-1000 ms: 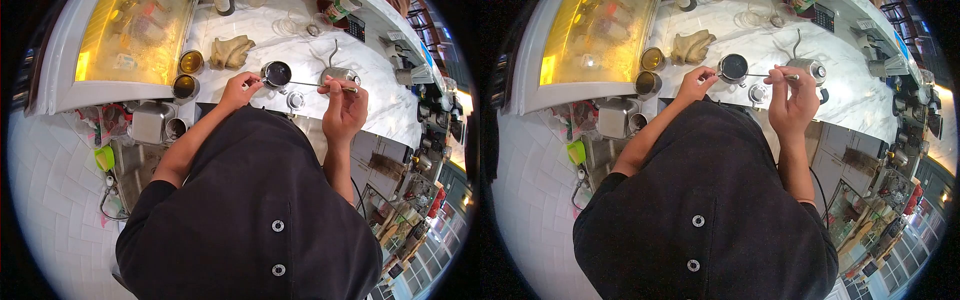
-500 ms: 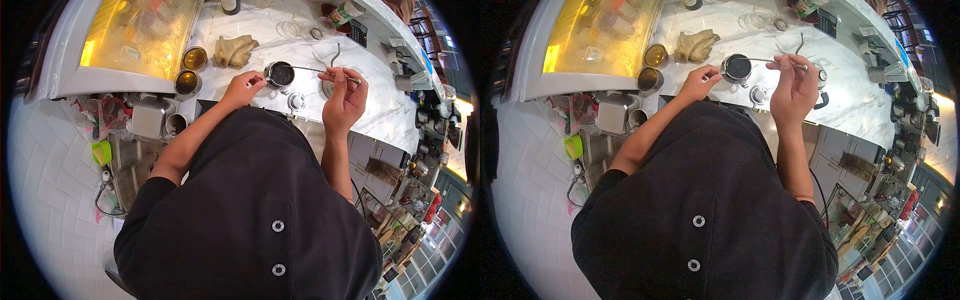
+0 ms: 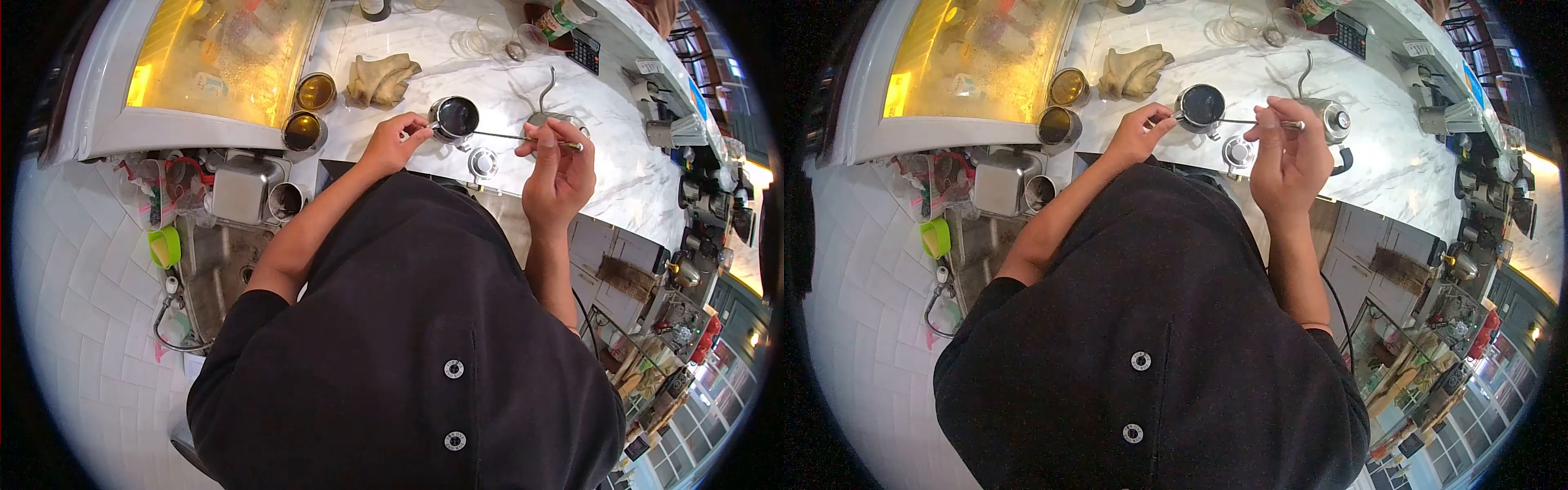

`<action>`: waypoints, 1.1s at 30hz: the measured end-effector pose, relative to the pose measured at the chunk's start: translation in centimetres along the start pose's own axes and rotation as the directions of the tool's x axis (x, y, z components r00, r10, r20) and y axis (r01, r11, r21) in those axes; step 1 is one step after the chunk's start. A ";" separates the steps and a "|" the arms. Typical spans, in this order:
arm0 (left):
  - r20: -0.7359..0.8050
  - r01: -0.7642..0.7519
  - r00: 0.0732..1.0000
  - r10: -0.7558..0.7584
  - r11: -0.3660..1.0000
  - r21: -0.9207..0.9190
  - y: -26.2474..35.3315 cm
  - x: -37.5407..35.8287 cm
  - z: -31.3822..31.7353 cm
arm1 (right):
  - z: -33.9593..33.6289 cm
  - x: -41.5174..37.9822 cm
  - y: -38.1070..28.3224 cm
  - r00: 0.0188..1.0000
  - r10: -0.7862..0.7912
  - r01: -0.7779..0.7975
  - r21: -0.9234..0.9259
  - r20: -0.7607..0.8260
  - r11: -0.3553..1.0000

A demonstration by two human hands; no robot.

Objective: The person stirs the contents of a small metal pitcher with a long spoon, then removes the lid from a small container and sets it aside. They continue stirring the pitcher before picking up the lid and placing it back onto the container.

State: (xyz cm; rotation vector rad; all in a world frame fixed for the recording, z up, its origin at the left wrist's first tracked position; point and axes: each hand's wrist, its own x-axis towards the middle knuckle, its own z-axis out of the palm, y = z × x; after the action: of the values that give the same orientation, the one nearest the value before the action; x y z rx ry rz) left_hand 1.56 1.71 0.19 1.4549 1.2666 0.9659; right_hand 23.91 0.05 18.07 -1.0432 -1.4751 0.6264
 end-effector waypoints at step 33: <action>0.079 0.056 0.995 -0.056 0.998 -0.002 -0.5 0.5 -0.3 | 0.6 0.4 0.5 0.993 -0.061 0.051 0.097 0.106 0.994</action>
State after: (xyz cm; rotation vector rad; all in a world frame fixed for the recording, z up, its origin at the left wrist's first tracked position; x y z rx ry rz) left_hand 1.27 2.29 -0.27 1.4330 1.2404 0.8654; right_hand 23.49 0.78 17.70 -0.9043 -1.5488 0.7150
